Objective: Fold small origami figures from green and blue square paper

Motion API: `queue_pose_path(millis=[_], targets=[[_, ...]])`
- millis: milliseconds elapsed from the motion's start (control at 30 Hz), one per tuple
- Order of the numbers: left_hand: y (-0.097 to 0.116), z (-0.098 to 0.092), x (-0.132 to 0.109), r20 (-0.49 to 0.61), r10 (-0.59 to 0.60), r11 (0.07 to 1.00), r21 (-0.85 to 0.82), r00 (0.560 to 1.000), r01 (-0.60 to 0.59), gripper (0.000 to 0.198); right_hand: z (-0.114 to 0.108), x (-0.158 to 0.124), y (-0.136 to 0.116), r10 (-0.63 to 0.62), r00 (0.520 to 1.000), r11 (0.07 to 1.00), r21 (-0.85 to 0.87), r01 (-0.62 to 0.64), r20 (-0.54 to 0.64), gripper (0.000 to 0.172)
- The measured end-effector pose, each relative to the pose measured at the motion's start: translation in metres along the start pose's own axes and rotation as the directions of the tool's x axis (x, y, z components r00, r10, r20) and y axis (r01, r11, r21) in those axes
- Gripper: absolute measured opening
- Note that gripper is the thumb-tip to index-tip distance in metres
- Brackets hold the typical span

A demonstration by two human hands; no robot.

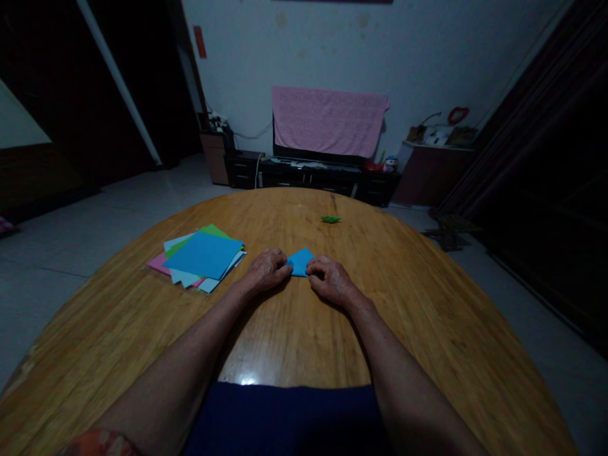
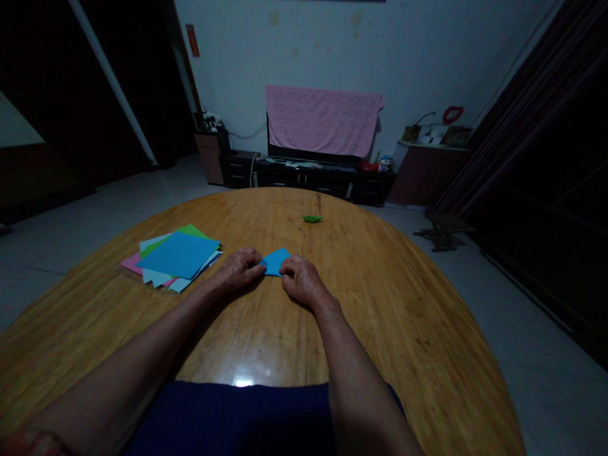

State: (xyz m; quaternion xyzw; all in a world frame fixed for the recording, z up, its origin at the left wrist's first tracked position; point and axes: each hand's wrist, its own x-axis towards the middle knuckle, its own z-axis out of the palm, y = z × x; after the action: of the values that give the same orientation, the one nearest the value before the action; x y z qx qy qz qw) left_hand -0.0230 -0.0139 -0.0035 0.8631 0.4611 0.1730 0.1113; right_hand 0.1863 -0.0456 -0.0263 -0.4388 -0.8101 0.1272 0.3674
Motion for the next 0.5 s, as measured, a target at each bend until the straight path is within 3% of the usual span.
queue_pose_path(millis=[500], targets=[[0.0005, 0.0031, 0.0008, -0.033, -0.029, 0.999, 0.031, 0.999, 0.030, 0.016, 0.0013, -0.0009, 0.0032, 0.008, 0.999, 1.000, 0.018, -0.007, -0.032, 0.019]])
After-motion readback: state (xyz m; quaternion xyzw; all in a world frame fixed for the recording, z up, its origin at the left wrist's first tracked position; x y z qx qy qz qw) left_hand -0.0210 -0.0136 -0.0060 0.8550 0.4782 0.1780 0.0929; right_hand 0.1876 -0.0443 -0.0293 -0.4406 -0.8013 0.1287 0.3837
